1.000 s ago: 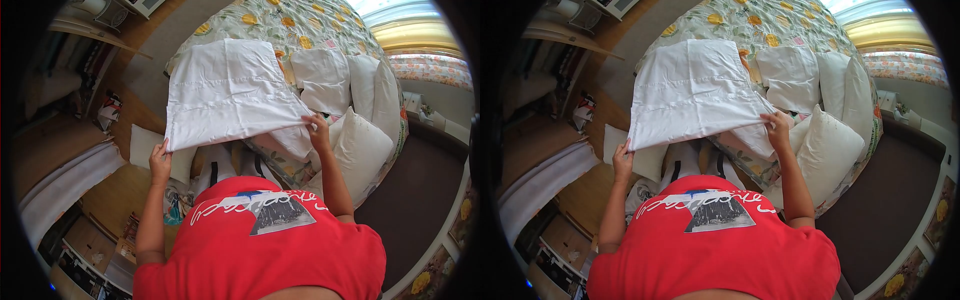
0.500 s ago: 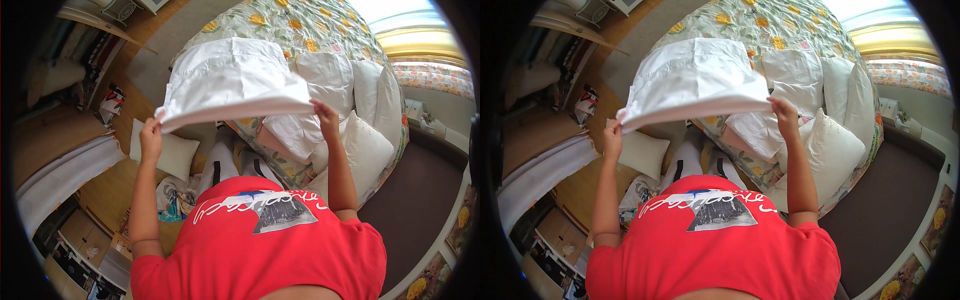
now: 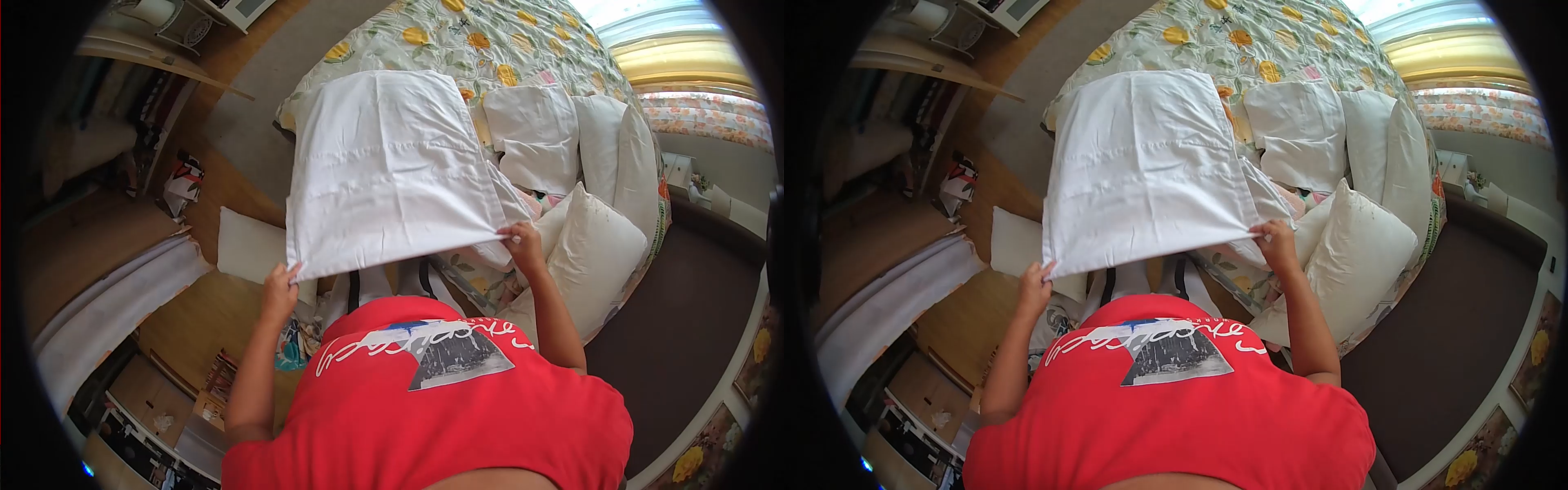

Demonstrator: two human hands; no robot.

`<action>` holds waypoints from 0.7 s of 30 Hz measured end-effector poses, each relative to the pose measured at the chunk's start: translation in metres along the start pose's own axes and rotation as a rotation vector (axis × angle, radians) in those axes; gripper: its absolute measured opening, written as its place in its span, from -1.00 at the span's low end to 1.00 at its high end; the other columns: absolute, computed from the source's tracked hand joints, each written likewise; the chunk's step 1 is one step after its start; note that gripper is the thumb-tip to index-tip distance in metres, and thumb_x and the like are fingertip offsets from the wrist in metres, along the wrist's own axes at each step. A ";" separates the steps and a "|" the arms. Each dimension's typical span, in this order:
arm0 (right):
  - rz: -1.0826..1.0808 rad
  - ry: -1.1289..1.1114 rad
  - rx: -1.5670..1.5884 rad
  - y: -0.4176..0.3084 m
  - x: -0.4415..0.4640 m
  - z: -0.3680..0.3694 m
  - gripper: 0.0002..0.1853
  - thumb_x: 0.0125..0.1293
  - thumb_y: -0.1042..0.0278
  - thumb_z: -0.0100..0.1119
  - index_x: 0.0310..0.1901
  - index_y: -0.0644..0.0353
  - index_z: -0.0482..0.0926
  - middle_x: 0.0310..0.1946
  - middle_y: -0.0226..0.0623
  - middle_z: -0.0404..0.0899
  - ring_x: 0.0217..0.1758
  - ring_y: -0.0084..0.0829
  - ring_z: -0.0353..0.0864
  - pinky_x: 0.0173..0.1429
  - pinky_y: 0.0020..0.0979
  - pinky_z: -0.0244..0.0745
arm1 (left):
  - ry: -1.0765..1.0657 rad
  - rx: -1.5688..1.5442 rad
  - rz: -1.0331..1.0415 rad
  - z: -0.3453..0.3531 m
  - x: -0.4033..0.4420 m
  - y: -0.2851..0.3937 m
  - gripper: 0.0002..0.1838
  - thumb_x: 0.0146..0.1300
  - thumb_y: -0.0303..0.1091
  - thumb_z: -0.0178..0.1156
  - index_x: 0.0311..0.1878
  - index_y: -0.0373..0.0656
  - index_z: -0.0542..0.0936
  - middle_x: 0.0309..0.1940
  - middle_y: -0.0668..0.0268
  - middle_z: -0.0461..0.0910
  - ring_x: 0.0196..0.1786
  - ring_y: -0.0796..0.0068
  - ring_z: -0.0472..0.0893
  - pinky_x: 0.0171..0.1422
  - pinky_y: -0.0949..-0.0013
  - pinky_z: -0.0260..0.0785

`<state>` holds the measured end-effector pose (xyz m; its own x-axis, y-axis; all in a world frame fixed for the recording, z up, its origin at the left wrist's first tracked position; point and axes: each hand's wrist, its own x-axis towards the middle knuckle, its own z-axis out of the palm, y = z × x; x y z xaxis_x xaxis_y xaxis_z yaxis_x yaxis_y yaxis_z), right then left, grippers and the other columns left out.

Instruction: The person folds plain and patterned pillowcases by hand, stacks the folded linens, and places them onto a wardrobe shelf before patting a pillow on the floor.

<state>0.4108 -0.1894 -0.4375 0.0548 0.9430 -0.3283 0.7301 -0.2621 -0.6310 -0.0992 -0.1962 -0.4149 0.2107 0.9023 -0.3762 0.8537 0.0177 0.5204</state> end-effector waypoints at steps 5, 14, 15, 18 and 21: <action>0.075 -0.072 0.024 0.001 -0.003 0.003 -0.82 -0.11 0.56 0.32 -0.39 0.12 0.65 -0.43 -0.28 0.52 -0.25 -0.33 0.49 -0.11 -0.40 0.39 | -0.248 -0.092 -0.072 -0.005 -0.007 -0.012 -0.56 -0.08 -0.63 0.06 -0.05 -0.17 0.59 -0.38 0.13 0.45 -0.25 0.17 0.51 -0.12 0.28 0.35; 0.066 0.116 0.581 -0.039 0.217 0.010 -0.82 0.21 0.39 0.12 -0.22 0.31 0.47 -0.43 -0.44 0.47 -0.38 -0.62 0.35 -0.28 -0.51 0.29 | 0.031 -0.551 -0.218 -0.046 0.221 -0.076 -0.77 0.17 -0.46 0.16 -0.11 -0.32 0.58 -0.35 0.44 0.59 -0.30 0.60 0.48 -0.15 0.50 0.34; 0.070 0.149 0.570 -0.045 0.244 0.017 -0.81 0.21 0.38 0.13 -0.21 0.31 0.47 -0.44 -0.44 0.46 -0.39 -0.63 0.34 -0.31 -0.51 0.29 | 0.074 -0.537 -0.191 -0.043 0.250 -0.087 -0.77 0.16 -0.45 0.17 -0.12 -0.32 0.59 -0.40 0.42 0.58 -0.34 0.59 0.46 -0.18 0.49 0.33; 0.098 0.234 0.470 -0.028 0.320 0.054 -0.74 0.19 0.32 0.18 -0.19 0.32 0.47 -0.44 -0.36 0.51 -0.41 -0.53 0.42 -0.29 -0.46 0.34 | 0.080 -0.364 -0.196 -0.034 0.322 -0.110 -0.72 0.14 -0.41 0.18 -0.08 -0.30 0.57 -0.41 0.37 0.56 -0.33 0.56 0.46 -0.17 0.47 0.32; 0.029 0.584 0.192 -0.024 0.331 0.093 -0.63 0.18 0.20 0.20 -0.14 0.34 0.46 -0.28 -0.11 0.54 -0.25 -0.24 0.50 -0.12 -0.32 0.37 | 0.259 0.051 -0.114 -0.011 0.350 -0.098 -0.61 0.10 -0.36 0.22 0.03 -0.21 0.52 -0.26 0.29 0.55 -0.20 0.40 0.49 -0.07 0.33 0.32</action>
<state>0.3476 0.1097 -0.5966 0.4765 0.8773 0.0575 0.5897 -0.2705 -0.7610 -0.1144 0.1224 -0.5886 -0.0112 0.9758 -0.2183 0.8893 0.1095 0.4440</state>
